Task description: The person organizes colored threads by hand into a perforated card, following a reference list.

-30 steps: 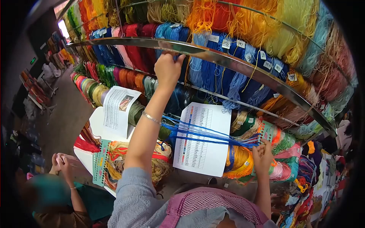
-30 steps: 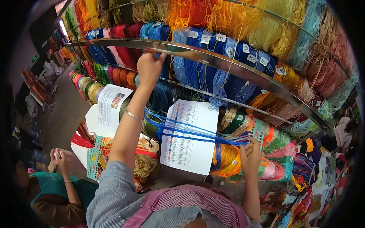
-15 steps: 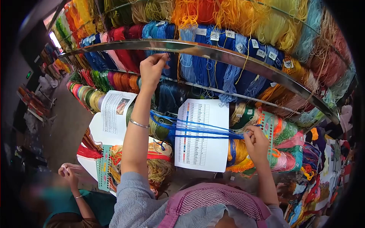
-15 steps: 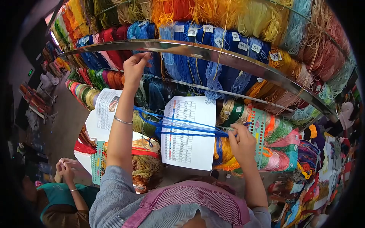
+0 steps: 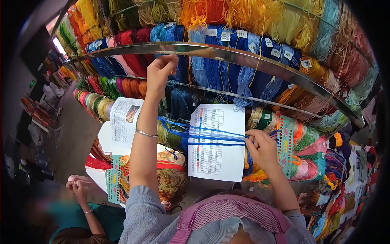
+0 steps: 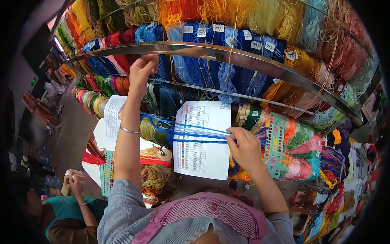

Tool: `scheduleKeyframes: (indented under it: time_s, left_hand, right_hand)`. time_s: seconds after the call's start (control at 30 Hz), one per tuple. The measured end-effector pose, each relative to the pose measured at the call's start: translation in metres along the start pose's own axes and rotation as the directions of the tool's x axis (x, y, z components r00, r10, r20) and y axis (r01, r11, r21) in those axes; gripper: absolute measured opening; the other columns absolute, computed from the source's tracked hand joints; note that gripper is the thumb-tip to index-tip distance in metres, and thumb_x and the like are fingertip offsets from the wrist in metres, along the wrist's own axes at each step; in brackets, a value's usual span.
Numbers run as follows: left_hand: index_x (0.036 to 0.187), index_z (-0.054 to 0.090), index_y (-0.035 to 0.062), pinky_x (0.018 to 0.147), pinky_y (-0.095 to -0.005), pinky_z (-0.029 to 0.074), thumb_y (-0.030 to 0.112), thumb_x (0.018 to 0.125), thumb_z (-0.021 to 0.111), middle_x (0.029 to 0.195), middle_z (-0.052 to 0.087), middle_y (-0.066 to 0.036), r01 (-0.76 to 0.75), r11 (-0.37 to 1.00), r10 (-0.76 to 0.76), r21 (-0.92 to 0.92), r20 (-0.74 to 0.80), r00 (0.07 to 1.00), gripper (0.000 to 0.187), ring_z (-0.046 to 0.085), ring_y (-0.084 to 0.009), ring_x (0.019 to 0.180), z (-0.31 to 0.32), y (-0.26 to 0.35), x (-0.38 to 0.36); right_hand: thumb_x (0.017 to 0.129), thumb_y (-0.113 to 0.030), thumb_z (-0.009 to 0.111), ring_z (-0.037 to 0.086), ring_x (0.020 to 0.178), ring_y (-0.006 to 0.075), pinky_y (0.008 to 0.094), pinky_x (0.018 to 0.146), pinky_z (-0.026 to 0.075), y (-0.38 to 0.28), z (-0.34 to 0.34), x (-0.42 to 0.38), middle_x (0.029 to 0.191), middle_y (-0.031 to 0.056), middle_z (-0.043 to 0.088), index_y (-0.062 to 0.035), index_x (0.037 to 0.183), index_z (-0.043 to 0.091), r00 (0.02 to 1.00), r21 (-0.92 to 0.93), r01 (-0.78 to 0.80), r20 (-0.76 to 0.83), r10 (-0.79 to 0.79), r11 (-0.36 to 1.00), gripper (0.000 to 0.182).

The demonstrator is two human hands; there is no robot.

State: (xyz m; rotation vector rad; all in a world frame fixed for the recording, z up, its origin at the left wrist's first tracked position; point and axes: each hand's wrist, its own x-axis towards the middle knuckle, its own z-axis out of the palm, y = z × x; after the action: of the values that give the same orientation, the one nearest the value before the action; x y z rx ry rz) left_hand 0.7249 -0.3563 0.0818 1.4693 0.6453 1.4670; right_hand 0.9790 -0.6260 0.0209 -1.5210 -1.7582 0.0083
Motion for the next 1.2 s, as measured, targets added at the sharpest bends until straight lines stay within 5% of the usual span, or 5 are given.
scheduleKeyframes:
  time_s: [0.87, 0.93, 1.0, 1.07, 1.2]
  left_hand:
    - [0.093, 0.059, 0.0028, 0.061, -0.0220, 0.048, 0.012, 0.095, 0.054, 0.077, 0.062, -0.003, -0.011, 0.972, -0.014, 0.236, 0.103, 0.995, 0.010, 0.060, -0.0093, 0.068, 0.006, 0.026, -0.044]
    - [0.095, 0.060, 0.0025, 0.058, -0.0234, 0.049, 0.004, 0.090, 0.055, 0.074, 0.060, -0.003, -0.205, 0.930, 0.128, 0.304, 0.254, 0.959, 0.008, 0.062, -0.0111, 0.067, 0.036, 0.015, -0.098]
    - [0.095, 0.060, 0.0029, 0.065, -0.0330, 0.051, -0.005, 0.076, 0.061, 0.076, 0.061, -0.010, -0.316, 0.887, 0.132, 0.337, 0.472, 0.872, 0.020, 0.064, -0.0236, 0.072, 0.079, 0.014, -0.164]
    - [0.092, 0.060, 0.0044, 0.064, -0.0370, 0.049, 0.004, 0.080, 0.062, 0.079, 0.062, -0.013, -0.226, 0.925, -0.016, 0.306, 0.624, 0.781, 0.012, 0.063, -0.0315, 0.073, 0.109, 0.008, -0.209]
    - [0.088, 0.062, 0.0020, 0.065, -0.0367, 0.049, 0.010, 0.087, 0.062, 0.078, 0.063, -0.014, -0.013, 0.978, -0.131, 0.207, 0.662, 0.738, 0.008, 0.062, -0.0325, 0.073, 0.125, -0.017, -0.233]
  right_hand:
    - [0.082, -0.009, 0.068, 0.063, 0.070, 0.0235, 0.0321, 0.061, 0.049, -0.004, 0.002, 0.004, 0.078, 0.0102, 0.064, -0.0025, 0.093, 0.063, 0.993, 0.169, -0.020, 0.116, 0.001, 0.985, 0.013]
    - [0.088, -0.012, 0.063, 0.066, 0.077, 0.0202, 0.0310, 0.067, 0.051, -0.007, 0.007, 0.015, 0.087, 0.0116, 0.067, -0.0021, 0.103, 0.064, 0.991, 0.351, -0.125, 0.085, 0.101, 0.928, 0.018]
    - [0.096, -0.015, 0.055, 0.064, 0.091, 0.0159, 0.0262, 0.081, 0.049, -0.016, 0.016, 0.030, 0.101, 0.0097, 0.068, 0.0036, 0.119, 0.057, 0.933, 0.808, -0.336, 0.218, 0.285, 0.484, 0.029]
    - [0.096, -0.014, 0.055, 0.063, 0.089, 0.0136, 0.0231, 0.080, 0.047, -0.032, -0.001, 0.039, 0.096, 0.0063, 0.066, 0.0044, 0.116, 0.057, 0.848, 0.878, -0.478, 0.454, 0.274, 0.024, 0.027]
    - [0.092, -0.009, 0.058, 0.049, 0.069, 0.0046, 0.0188, 0.063, 0.039, 0.000, -0.027, -0.013, 0.080, -0.0020, 0.058, -0.0033, 0.095, 0.061, 0.850, 0.869, -0.443, 0.330, 0.411, 0.219, 0.007]
